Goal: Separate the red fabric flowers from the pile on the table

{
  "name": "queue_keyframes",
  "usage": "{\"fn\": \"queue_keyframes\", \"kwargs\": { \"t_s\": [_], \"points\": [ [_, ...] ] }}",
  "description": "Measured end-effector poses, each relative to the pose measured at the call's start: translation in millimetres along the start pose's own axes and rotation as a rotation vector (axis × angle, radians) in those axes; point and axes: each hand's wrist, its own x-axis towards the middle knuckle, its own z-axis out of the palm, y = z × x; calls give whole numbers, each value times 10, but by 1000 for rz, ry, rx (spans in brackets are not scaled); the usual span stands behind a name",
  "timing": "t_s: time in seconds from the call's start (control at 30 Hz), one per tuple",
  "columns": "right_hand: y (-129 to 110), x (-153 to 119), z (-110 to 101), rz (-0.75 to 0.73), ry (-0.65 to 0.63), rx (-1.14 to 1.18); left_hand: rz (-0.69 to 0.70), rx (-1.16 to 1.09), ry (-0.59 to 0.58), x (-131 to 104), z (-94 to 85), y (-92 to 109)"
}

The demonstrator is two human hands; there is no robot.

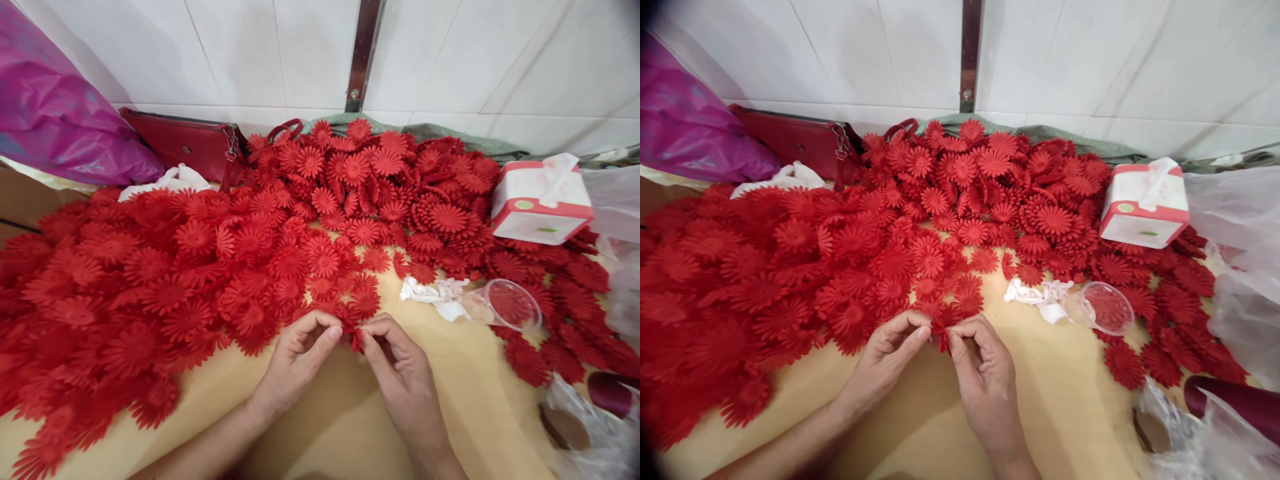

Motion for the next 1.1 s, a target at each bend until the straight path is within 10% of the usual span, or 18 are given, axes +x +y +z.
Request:
{"fn": "queue_keyframes", "kwargs": {
  "t_s": [0.33,0.7,1.1],
  "points": [
    [130,-25,-65,137,86,136,3,-63,71,39,-47,-87],
    [10,-20,-4,-405,369,-473,35,-32,184,14,-1,-106],
    [19,-7,20,-217,125,-277,61,72,56,-25,9,-79]
  ]
}}
